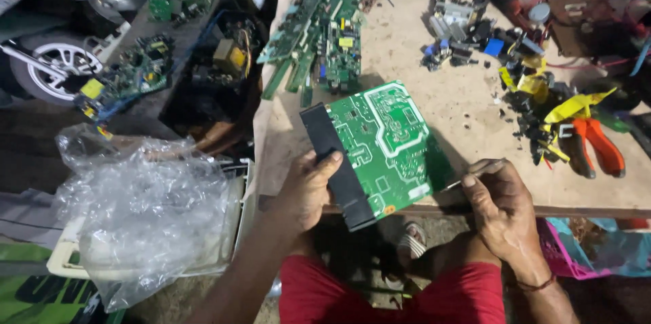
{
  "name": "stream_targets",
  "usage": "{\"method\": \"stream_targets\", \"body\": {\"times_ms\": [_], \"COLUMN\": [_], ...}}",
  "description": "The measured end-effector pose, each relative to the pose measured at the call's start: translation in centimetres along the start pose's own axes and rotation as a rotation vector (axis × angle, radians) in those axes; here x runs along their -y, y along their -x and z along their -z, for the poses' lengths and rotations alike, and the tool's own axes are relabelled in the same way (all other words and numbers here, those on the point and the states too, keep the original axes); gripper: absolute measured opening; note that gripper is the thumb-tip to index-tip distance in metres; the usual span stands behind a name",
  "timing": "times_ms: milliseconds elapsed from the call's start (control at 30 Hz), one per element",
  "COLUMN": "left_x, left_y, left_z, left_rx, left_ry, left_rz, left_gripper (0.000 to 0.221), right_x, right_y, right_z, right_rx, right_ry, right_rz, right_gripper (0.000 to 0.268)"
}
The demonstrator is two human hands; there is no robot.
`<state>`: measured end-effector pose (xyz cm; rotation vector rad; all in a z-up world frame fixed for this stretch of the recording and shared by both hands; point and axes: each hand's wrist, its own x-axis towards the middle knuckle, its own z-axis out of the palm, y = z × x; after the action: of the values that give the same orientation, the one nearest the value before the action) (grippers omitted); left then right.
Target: The person is disassembling a circuit board by inspecting it, prying at components with a screwdriver, and using a soldering iron to remove parts.
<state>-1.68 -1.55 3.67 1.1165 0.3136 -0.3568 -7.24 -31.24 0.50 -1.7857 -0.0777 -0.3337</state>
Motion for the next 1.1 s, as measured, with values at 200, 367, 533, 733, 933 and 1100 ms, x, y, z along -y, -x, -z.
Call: {"method": "stream_targets", "body": {"times_ms": [200,367,533,733,933,1100], "left_x": [1.6,-2.6,-2.1,-1.8,-0.9,-2.1], "left_y": [-1.3,2.8,3.8,4.5,4.1,5.4], "left_z": [1.3,-2.7,-2.9,-3.1,-3.0,-3.8], "left_rx": [-0.066,-0.432,-0.339,-0.318,-0.209,-0.123], "left_ry": [-0.060,-0.398,-0.428,-0.475,-0.373,-0.332], "left_rz": [-0.382,-0.058,-0.362,-0.383,-0.487,-0.563], "left_gripper": [0.019,0.082,0.043,0.049,0.050,0.046], "right_x": [3.6,6.0,7.8,8.4,7.7,4.8], "right_y": [-1.2,-1.7,-2.0,-2.0,-1.2,-1.7], "right_z": [-0.7,-2.0,-3.8,-4.4,-4.5,-4.3], "right_rx": [-0.146,-0.139,-0.150,-0.176,-0.212,-0.325], "right_ry": [-0.193,-0.287,-0.313,-0.230,-0.080,0.006], "right_rz": [0.074,0.198,0.217,0.273,0.435,0.449], "right_gripper": [0.066,0.028,0.011,0.011,0.011,0.012]}}
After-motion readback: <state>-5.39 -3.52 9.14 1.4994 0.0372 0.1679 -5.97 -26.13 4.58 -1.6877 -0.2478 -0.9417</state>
